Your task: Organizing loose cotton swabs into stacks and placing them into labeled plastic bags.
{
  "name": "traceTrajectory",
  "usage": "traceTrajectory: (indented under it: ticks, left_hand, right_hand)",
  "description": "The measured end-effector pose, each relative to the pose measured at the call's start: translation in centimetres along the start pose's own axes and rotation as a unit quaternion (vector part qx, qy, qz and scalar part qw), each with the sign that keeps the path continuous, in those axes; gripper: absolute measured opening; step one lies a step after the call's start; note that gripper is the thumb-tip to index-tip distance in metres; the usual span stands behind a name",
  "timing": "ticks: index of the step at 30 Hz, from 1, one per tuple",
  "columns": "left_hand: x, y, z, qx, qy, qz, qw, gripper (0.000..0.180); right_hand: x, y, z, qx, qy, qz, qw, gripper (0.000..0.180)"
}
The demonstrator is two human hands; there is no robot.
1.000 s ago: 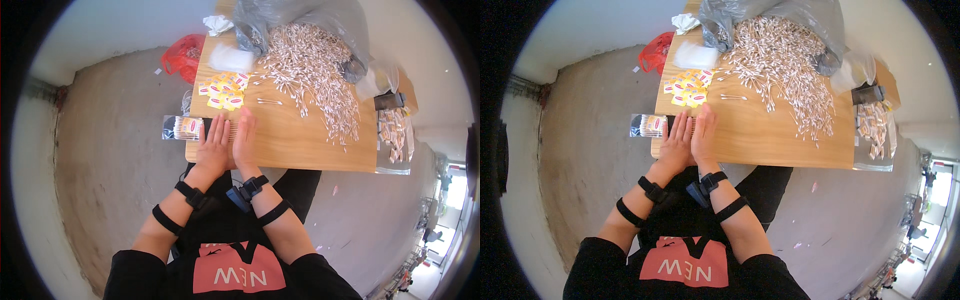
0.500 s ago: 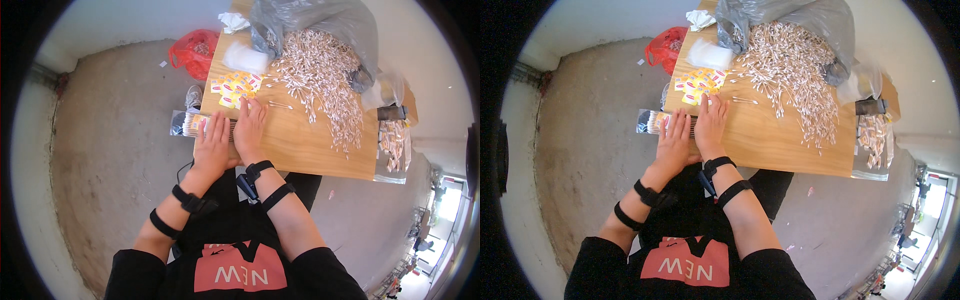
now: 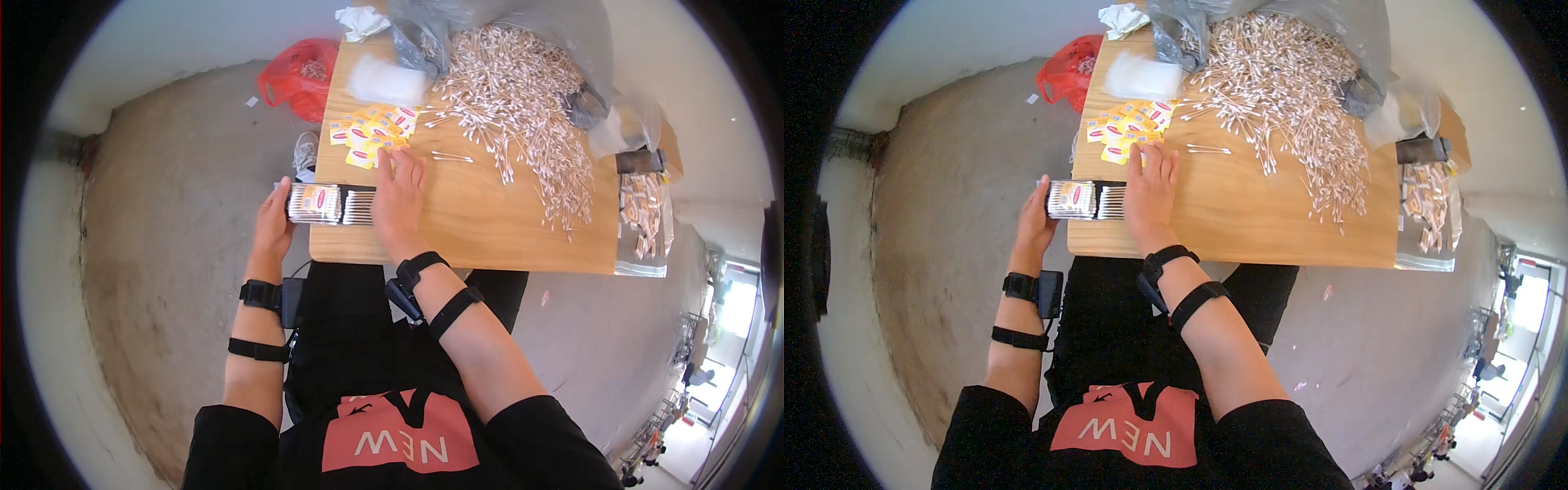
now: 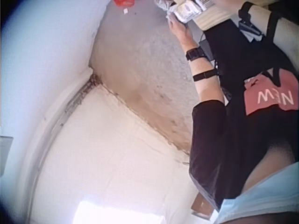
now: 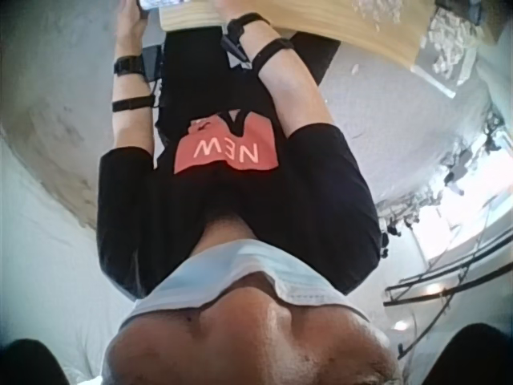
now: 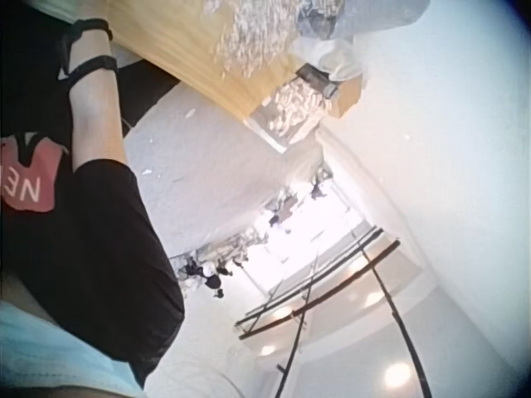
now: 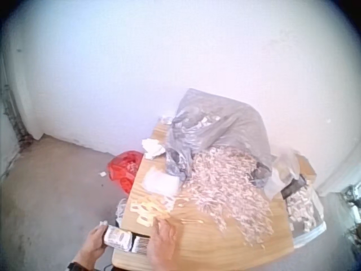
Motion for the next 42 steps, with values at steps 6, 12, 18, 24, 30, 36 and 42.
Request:
traceTrajectory:
  ticks: [6,12,18,24,30,36,42]
  left_hand:
    - [0.0,-1.1,0.7,0.006,0.011,-0.035,0.999,0.023]
    - [0.0,-0.9,0.6,-0.021,0.018,-0.055,0.998,0.022]
    - [-0.6,0.1,-0.4,-0.085,0.066,-0.016,0.994,0.02]
    - [-0.9,1.3,-1.6,-0.117,0.083,0.03,0.989,0.02]
    - [-0.2,0.9,-0.8,-0.129,0.073,0.045,0.988,0.023]
    - [-1.0,0.8,-1.2,-0.134,0.098,0.051,0.985,0.022]
    - [-1.0,0.8,-1.4,-0.148,0.102,0.031,0.983,0.022]
  right_hand:
    - [0.0,-0.7,0.0,-0.002,0.008,0.006,1.0,0.036]
    - [-0.9,-2.2,0.3,0.004,0.015,0.019,1.0,0.035]
    - [-1.7,-4.4,0.6,-0.02,0.033,0.057,0.998,0.04]
    - [-1.1,-2.9,-0.4,-0.157,0.071,0.239,0.956,0.036]
    - [-0.3,-2.5,-2.7,-0.345,0.066,0.519,0.779,0.043]
    - [-1.4,-6.4,-3.1,-0.348,0.061,0.466,0.811,0.044]
    - [-1.7,-7.5,-2.8,-0.348,0.049,0.476,0.806,0.045]
Point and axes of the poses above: each hand's wrist, its own z-axis towards the middle knuckle, its own x-axis out of the back of the hand, y = z × x, the point moved 3 cm from there along z, towards the middle knuckle, and after that the axes turned 11 degrees about y, right-handed, at the moved point
